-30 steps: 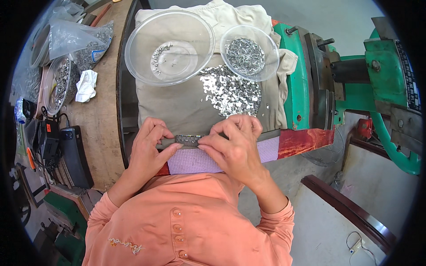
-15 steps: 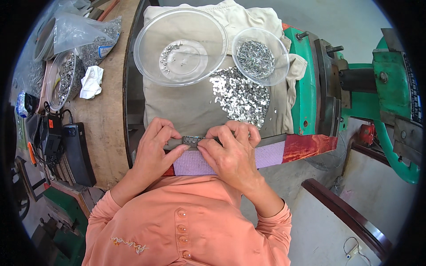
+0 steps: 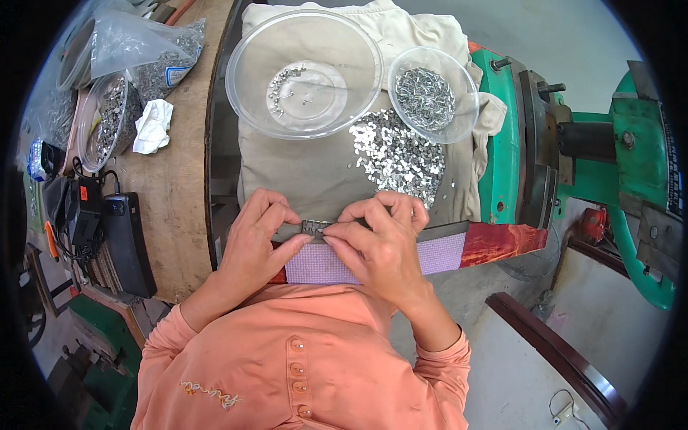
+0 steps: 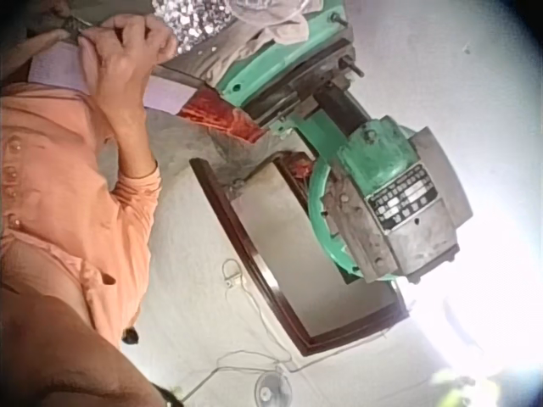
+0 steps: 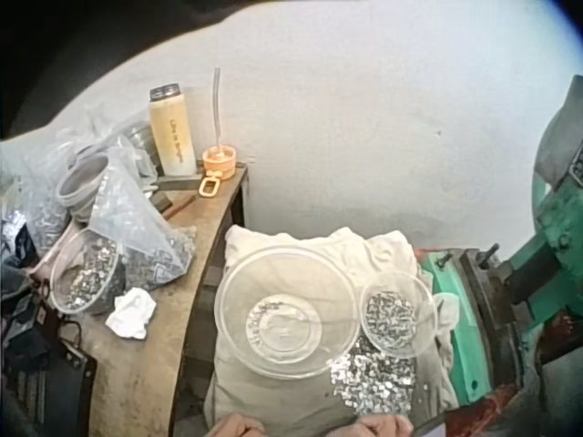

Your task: The person inserts small metal pieces into a slotted metal strip by hand, then positions the loaded strip under a mechanical press machine and operates the press by turning its handle.

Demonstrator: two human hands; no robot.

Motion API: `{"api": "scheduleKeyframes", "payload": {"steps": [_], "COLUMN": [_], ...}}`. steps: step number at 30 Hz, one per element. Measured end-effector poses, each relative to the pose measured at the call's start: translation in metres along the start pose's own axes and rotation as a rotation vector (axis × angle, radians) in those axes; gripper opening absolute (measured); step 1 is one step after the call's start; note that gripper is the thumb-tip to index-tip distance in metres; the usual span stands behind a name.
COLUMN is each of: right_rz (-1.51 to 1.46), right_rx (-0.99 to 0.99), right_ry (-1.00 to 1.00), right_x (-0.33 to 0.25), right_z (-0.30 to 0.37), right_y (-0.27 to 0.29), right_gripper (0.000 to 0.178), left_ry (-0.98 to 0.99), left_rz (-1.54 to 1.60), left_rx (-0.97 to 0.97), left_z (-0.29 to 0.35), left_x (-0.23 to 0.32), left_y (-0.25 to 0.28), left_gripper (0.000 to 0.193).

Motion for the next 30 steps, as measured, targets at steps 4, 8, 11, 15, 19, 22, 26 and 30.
{"api": "scheduleKeyframes", "payload": {"steps": [4,8,11,15,19,22,26,30], "right_rz": [-0.162,-0.164,-0.152,-0.165,-0.183,-0.21,-0.289,-0.255], "right_rx": [-0.077,-0.101,-0.118,-0.153,-0.181,-0.188,-0.109,0.108], "right_ry": [-0.099,-0.116,-0.092,-0.084,-0.096,-0.115,-0.171,-0.193], "right_x": [0.012,0.014,0.008,0.005,0.007,0.01,0.025,0.047], "right_z": [-0.007,-0.016,-0.022,-0.025,-0.025,-0.025,-0.028,-0.039], "right_y": [-0.007,-0.017,-0.021,-0.024,-0.026,-0.026,-0.014,0.017], "right_gripper": [0.015,0.016,0.015,0.015,0.013,0.011,0.011,0.01], "left_ry": [-0.001,-0.013,-0.006,-0.011,-0.01,-0.009,-0.015,-0.031], "left_rz": [0.008,0.006,0.01,-0.001,0.0,-0.001,0.0,-0.006], "left_rx": [-0.007,-0.009,-0.005,-0.005,-0.008,-0.009,-0.007,-0.015], "left_z": [0.0,0.0,0.0,0.0,0.0,-0.001,-0.001,-0.001], "left_x": [0.0,0.001,-0.001,0.0,0.0,0.001,0.003,0.005], "left_y": [0.0,0.0,-0.001,-0.001,-0.001,0.0,0.001,0.0], "left_gripper": [0.03,0.031,0.031,0.031,0.031,0.031,0.032,0.029]}}
Point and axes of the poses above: each hand's wrist, its own z-axis away from the middle knuckle, its own y-axis out of the back of the hand, x = y × z, the point moved 7 cm from there along -z, towards the middle knuckle, and after that the axes turned 13 degrees about z, right-handed, at the moved point
